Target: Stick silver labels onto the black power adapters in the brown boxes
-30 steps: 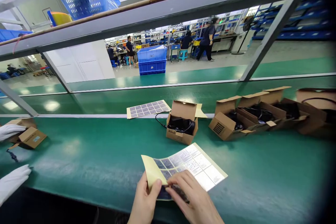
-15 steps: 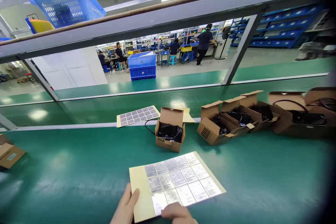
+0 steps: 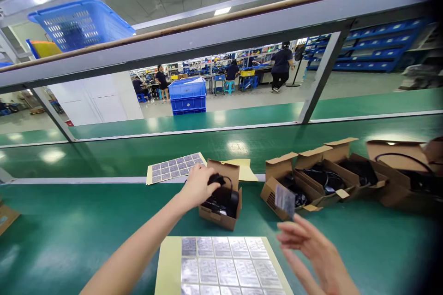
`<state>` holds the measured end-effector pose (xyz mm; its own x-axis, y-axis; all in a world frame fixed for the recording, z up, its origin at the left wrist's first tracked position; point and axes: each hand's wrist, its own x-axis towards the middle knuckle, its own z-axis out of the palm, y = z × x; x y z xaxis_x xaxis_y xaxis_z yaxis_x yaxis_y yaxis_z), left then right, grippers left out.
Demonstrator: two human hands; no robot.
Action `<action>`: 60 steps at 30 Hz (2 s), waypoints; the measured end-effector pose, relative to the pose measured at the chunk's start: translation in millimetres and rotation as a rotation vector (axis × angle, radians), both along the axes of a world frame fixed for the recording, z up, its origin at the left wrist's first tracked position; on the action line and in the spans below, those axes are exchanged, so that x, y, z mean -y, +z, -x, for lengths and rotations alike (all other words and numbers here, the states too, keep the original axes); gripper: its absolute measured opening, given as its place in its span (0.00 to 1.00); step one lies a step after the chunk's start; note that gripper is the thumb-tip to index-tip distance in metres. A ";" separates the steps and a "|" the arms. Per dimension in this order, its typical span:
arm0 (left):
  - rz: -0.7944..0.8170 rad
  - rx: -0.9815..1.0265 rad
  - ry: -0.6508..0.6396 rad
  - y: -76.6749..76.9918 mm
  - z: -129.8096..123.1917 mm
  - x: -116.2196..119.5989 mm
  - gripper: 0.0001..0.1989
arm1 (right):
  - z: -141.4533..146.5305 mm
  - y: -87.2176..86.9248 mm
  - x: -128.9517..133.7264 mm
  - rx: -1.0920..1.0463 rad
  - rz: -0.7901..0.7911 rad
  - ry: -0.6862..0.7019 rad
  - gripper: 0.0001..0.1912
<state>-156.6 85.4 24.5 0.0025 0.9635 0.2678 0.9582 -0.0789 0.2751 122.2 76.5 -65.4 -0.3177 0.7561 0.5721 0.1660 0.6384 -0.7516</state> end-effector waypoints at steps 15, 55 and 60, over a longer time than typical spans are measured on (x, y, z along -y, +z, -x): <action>-0.314 0.423 -0.022 37.5 14.0 49.0 0.11 | 130.4 118.3 -41.0 0.260 -0.093 0.120 0.33; -0.113 0.858 -0.159 -3.3 0.0 92.2 0.22 | 95.3 114.4 -25.7 0.205 0.462 0.535 0.16; -0.112 0.902 -0.124 -7.9 -2.9 93.8 0.21 | 97.7 108.2 -25.1 0.224 0.406 0.463 0.17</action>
